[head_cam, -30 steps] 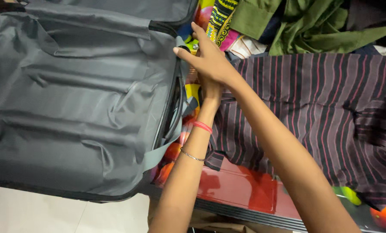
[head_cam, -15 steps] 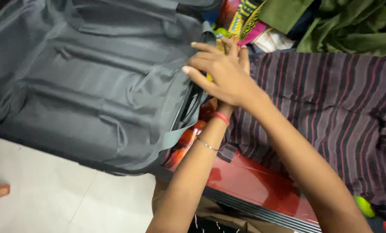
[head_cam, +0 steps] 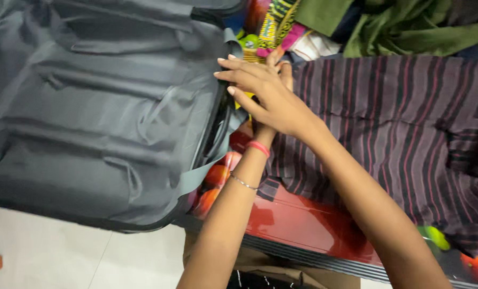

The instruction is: The person folds a striped shirt and a pair of dark shorts by hand on a table and places them into an open suitcase.

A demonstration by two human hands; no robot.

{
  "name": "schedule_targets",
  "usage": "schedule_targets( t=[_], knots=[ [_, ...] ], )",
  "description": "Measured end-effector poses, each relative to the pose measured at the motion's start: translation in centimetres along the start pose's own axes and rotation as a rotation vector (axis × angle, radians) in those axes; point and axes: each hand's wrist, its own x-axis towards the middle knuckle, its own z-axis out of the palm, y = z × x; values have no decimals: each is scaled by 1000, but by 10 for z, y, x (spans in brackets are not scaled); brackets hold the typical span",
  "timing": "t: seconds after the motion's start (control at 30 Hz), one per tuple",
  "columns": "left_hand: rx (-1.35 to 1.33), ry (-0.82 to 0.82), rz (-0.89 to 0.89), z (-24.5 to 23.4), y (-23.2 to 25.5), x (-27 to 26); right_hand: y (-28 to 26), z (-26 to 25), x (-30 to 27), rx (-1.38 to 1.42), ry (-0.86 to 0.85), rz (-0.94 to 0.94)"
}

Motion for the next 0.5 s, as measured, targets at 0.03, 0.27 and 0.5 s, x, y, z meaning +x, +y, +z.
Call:
schedule_targets(
  t=[0.03, 0.27, 0.5],
  knots=[
    [-98, 17, 24, -2, -4, 2, 1, -1, -2, -8, 7, 8],
    [-174, 41, 233, -41, -58, 34, 1, -10, -24, -64, 11, 144],
    [-2118, -31, 91, -18, -45, 35, 9, -24, -49, -33, 125, 242]
  ],
)
